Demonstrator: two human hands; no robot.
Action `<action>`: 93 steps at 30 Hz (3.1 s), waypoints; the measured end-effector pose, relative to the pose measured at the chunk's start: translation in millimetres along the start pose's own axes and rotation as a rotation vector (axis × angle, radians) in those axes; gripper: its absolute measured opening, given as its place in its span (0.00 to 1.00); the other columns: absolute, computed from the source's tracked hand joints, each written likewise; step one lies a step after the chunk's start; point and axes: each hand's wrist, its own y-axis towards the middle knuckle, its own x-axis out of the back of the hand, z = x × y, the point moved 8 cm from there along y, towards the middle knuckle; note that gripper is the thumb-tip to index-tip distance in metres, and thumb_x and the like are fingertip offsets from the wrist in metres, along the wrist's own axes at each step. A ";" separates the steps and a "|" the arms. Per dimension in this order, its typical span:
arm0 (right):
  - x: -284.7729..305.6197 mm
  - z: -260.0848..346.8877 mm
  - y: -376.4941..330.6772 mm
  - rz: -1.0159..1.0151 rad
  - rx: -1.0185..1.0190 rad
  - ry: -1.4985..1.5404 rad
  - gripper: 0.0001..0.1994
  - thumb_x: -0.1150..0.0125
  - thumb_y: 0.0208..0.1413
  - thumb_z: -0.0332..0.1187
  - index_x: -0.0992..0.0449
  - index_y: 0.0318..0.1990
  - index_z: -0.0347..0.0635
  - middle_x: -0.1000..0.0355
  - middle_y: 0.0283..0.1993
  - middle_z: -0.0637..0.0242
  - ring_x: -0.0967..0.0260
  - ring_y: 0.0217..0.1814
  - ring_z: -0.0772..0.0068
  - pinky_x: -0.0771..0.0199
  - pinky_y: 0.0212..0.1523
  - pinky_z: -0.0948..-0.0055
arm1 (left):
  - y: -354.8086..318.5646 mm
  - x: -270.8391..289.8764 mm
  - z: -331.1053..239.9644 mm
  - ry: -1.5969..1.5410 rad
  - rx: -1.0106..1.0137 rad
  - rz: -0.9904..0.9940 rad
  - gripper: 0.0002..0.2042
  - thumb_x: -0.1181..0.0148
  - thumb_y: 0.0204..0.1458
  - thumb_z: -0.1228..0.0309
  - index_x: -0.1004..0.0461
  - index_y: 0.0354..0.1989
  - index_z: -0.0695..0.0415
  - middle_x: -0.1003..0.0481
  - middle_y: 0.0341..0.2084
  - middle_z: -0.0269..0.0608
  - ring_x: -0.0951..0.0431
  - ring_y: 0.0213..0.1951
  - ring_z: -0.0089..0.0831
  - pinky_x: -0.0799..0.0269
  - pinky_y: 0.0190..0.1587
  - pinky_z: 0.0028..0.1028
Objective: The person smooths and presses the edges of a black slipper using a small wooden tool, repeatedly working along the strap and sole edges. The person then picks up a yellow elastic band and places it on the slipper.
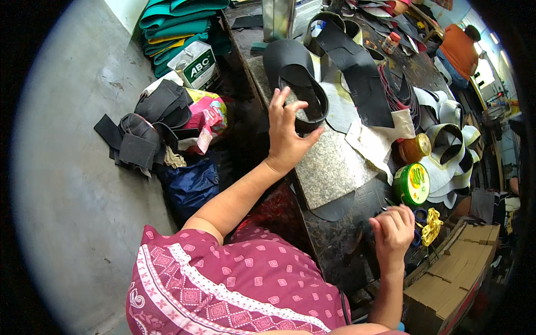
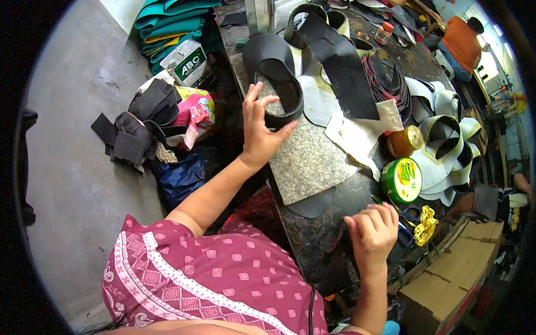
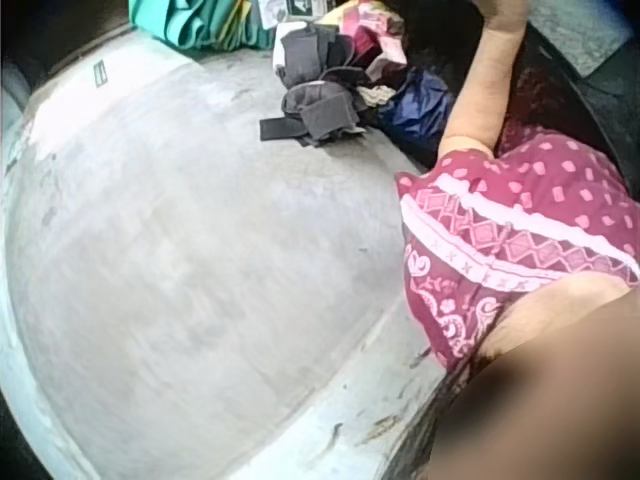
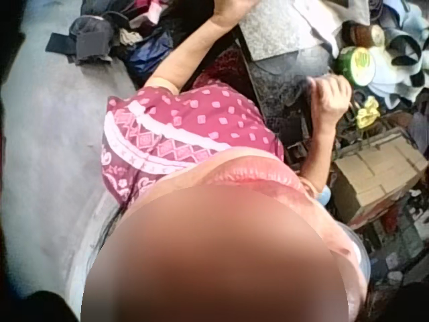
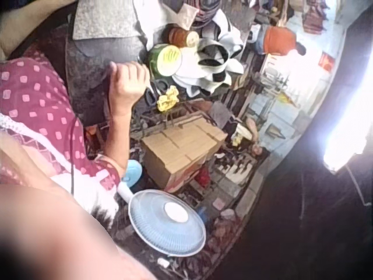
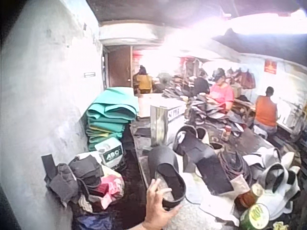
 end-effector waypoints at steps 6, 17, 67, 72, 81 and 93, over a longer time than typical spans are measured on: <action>-22.9 38.4 92.9 0.021 0.313 0.054 0.20 0.30 0.49 0.43 0.35 0.20 0.43 0.37 0.22 0.64 0.34 0.28 0.58 0.32 0.36 0.59 | -14.4 6.8 -23.3 -0.007 -0.253 -0.011 0.15 0.28 0.48 0.61 0.26 0.40 0.48 0.30 0.53 0.42 0.36 0.65 0.49 0.53 0.71 0.56; -44.6 51.3 113.7 0.063 0.230 0.169 0.14 0.30 0.49 0.31 0.26 0.42 0.46 0.28 0.34 0.66 0.27 0.39 0.59 0.27 0.43 0.64 | -9.7 -6.1 -6.6 0.071 -0.140 0.035 0.27 0.28 0.49 0.54 0.31 0.54 0.49 0.43 0.66 0.52 0.55 0.74 0.59 0.64 0.70 0.65; -139.9 -169.1 323.8 -0.284 -0.501 1.890 0.10 0.35 0.63 0.41 0.21 0.40 0.45 0.23 0.30 0.70 0.25 0.32 0.73 0.19 0.37 0.68 | 20.3 60.8 -36.4 0.073 -0.471 -0.283 0.15 0.29 0.51 0.70 0.33 0.39 0.53 0.30 0.42 0.41 0.29 0.54 0.48 0.47 0.69 0.57; -118.3 -153.1 320.8 0.042 -0.284 2.072 0.14 0.42 0.67 0.43 0.20 0.39 0.41 0.19 0.39 0.60 0.22 0.44 0.64 0.21 0.50 0.64 | 51.1 1.1 -0.9 0.302 -0.303 0.092 0.18 0.28 0.47 0.67 0.27 0.45 0.52 0.29 0.49 0.41 0.33 0.61 0.45 0.52 0.69 0.62; -42.8 -149.6 291.1 0.079 0.256 2.011 0.13 0.49 0.67 0.39 0.25 0.47 0.38 0.35 0.35 0.71 0.39 0.41 0.73 0.37 0.50 0.73 | 72.0 -8.1 -28.2 0.353 -0.426 -0.046 0.30 0.34 0.52 0.46 0.26 0.58 0.53 0.35 0.63 0.49 0.42 0.68 0.51 0.52 0.69 0.58; 45.8 -150.8 204.3 -0.236 0.207 1.984 0.07 0.43 0.65 0.33 0.31 0.43 0.40 0.37 0.35 0.65 0.40 0.33 0.71 0.34 0.40 0.72 | 87.9 -152.7 -62.2 -0.253 -0.133 0.390 0.15 0.42 0.53 0.77 0.29 0.50 0.66 0.21 0.33 0.64 0.20 0.42 0.62 0.22 0.46 0.45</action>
